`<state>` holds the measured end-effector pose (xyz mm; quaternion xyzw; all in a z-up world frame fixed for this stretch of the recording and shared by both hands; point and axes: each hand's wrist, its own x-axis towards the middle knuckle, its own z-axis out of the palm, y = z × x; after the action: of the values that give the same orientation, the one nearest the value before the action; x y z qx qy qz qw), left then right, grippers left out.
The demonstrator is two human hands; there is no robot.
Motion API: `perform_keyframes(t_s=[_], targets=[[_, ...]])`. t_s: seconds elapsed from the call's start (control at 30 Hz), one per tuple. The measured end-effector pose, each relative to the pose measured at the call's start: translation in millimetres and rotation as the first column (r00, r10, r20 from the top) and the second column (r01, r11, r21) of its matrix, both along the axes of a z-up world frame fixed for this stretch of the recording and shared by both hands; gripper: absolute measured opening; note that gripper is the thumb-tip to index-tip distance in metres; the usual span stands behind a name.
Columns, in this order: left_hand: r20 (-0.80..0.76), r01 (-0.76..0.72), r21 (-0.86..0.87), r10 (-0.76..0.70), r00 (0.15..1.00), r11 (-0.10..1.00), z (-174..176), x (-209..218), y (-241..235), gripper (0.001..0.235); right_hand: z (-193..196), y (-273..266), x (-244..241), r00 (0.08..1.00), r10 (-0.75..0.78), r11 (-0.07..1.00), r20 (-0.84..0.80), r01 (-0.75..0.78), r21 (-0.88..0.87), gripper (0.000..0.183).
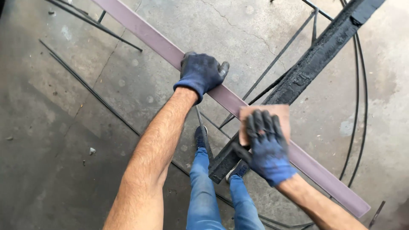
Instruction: Sanding a long metal rectangular tube using sandpaper
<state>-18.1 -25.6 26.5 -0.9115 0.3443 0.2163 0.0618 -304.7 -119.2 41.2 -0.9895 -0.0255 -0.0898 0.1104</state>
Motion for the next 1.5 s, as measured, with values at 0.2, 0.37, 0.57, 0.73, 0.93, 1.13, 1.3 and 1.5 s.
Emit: perform_keyframes(t_s=[0.2, 0.37, 0.57, 0.73, 0.93, 1.13, 1.3, 1.5], targets=[[0.174, 0.061, -0.281, -0.011, 0.985, 0.958, -26.9, -0.4, 15.7, 0.064, 6.8, 7.0, 36.8, 0.993, 0.114, 0.990, 0.013, -0.114, 0.088, 0.085], [0.181, 0.059, -0.336, 0.003, 0.983, 0.940, -33.5, -1.8, 13.1, 0.061, 17.9, -50.8, -101.9, 0.996, 0.026, 0.999, -0.084, -0.030, -0.045, 0.082], [0.132, 0.004, -0.341, 0.043, 0.990, 0.940, -31.1, -3.6, 9.3, 0.062, 0.4, -7.3, -9.0, 0.993, 0.066, 0.998, -0.101, -0.066, 0.009, 0.107], [0.029, -0.062, -0.342, 0.077, 0.997, 0.938, -14.2, -1.4, 15.4, 0.067, -0.9, 30.2, 70.5, 0.993, 0.109, 0.994, 0.046, -0.110, 0.009, 0.095], [0.066, -0.060, -0.525, 0.111, 0.992, 0.849, -26.0, 3.5, 18.6, 0.051, 16.9, -51.9, -88.9, 0.987, 0.127, 0.992, -0.102, -0.125, 0.026, 0.093], [0.093, -0.095, -0.539, 0.171, 0.981, 0.837, -29.9, 2.2, 16.8, 0.055, 0.4, -32.8, -66.4, 0.970, 0.009, 0.999, -0.243, -0.021, -0.048, 0.109], [-0.018, -0.098, -0.346, 0.098, 0.995, 0.933, -25.1, 5.8, 13.1, 0.066, -4.8, 40.2, 79.2, 0.993, 0.111, 0.989, -0.048, -0.105, 0.107, 0.096], [0.274, 0.091, -0.461, 0.044, 0.961, 0.883, -41.0, 5.2, 16.4, 0.058, 8.0, -29.1, -81.9, 0.998, 0.043, 0.997, -0.035, -0.040, 0.071, 0.088]])
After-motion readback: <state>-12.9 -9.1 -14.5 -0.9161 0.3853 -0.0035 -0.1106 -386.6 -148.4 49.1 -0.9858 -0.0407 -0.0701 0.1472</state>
